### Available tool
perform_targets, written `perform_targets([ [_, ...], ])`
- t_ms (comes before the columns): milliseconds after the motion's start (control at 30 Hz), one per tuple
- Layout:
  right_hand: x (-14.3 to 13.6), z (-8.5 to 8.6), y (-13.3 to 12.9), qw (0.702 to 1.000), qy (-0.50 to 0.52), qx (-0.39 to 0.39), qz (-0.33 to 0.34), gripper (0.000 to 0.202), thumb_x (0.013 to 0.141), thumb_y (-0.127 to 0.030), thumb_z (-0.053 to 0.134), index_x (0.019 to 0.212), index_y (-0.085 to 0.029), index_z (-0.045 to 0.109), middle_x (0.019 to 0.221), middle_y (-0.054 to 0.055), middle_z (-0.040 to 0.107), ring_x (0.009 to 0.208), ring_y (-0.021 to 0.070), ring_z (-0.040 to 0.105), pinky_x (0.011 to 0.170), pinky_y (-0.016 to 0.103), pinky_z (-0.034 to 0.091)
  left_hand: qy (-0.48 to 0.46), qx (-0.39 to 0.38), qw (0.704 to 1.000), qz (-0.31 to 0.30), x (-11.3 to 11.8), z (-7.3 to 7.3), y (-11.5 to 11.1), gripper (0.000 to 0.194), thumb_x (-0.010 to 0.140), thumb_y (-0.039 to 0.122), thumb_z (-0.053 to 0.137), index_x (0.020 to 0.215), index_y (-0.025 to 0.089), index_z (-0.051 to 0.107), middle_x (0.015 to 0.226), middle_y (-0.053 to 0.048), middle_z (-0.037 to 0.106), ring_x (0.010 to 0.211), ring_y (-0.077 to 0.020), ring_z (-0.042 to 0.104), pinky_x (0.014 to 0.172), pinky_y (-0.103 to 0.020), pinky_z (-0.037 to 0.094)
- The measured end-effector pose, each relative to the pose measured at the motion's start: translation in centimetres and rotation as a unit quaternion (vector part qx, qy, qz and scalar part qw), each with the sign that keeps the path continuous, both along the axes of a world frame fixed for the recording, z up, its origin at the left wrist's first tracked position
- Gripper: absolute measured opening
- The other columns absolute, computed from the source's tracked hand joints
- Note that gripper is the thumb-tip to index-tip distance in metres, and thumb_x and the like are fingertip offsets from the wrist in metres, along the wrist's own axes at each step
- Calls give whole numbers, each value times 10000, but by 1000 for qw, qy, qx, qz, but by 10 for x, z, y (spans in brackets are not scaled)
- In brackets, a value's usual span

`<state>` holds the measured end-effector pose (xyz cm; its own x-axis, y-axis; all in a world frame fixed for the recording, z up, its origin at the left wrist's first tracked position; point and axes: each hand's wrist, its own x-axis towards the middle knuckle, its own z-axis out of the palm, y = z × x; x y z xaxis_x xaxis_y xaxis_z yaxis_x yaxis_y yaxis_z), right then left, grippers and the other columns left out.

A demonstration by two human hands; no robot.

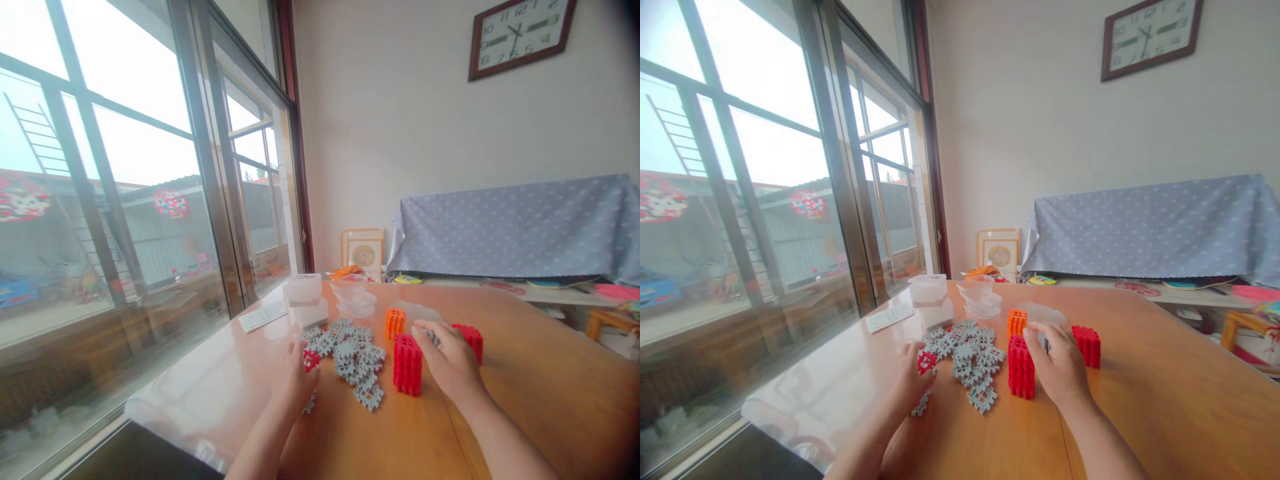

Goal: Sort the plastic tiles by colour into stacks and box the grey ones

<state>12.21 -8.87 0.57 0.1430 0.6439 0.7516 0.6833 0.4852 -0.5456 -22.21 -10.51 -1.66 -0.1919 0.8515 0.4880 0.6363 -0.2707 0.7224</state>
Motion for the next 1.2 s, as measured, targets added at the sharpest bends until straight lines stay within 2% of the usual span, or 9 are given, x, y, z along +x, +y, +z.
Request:
perform_targets([
  [100,-6,8,-8,1000,30,8,5,337,944,-516,541,1052,-247,712,1075,94,744,1050,293,658,947,462,507,17,58,994,-91,23,21,-7,487,713,110,638,1177,251,599,1217,-86,607,1102,-267,610,989,-416,467],
  [233,-16,24,-26,987,106,-70,104,357,948,-534,545,1072,-240,704,1031,77,746,917,259,688,816,390,551,22,82,972,-221,66,50,-26,628,797,133,634,1392,289,509,1403,-106,550,1258,-284,561,1063,-432,447],
  [367,-25,40,-40,952,151,-172,203,423,937,-576,556,1127,-224,691,833,27,717,703,201,646,662,332,521,39,115,940,-318,99,75,-43,681,813,83,609,1453,270,473,1459,-133,532,1305,-299,544,1124,-449,410],
  [467,-27,47,-43,913,191,-238,270,373,915,-548,600,1025,-208,707,661,-25,632,545,136,536,549,271,429,63,134,918,-369,115,85,-45,688,824,65,587,1471,261,457,1474,-135,530,1367,-304,495,1163,-466,373],
  [567,-25,48,-41,882,274,-244,294,307,862,-500,666,908,-198,692,610,-41,602,510,115,509,504,240,361,59,140,924,-350,127,86,-40,661,847,96,591,1471,257,447,1493,-134,510,1389,-302,470,1166,-475,362],
  [700,-22,46,-37,855,382,-220,275,282,814,-468,700,904,-207,640,698,-14,676,593,150,627,500,226,366,27,145,956,-253,139,75,-28,561,835,173,661,1374,250,524,1380,-147,582,1305,-324,520,1111,-495,389],
  [800,-23,45,-35,843,412,-216,271,261,791,-437,715,870,-211,611,722,-3,695,664,183,686,501,227,355,32,141,965,-218,144,68,-20,466,828,230,704,1275,258,576,1264,-132,634,1205,-323,571,1043,-485,429],
  [1000,-22,48,-36,838,420,-221,270,260,768,-431,734,846,-208,623,815,26,753,729,204,710,651,284,453,65,148,963,-216,144,66,-8,410,863,247,672,1262,265,580,1244,-103,636,1185,-297,585,1001,-452,462],
  [1200,-23,48,-35,828,433,-224,275,293,735,-454,770,814,-210,627,772,12,744,671,188,682,645,287,438,125,167,952,-226,140,69,-1,478,875,253,681,1330,281,540,1273,-80,617,1179,-265,582,993,-428,473],
])
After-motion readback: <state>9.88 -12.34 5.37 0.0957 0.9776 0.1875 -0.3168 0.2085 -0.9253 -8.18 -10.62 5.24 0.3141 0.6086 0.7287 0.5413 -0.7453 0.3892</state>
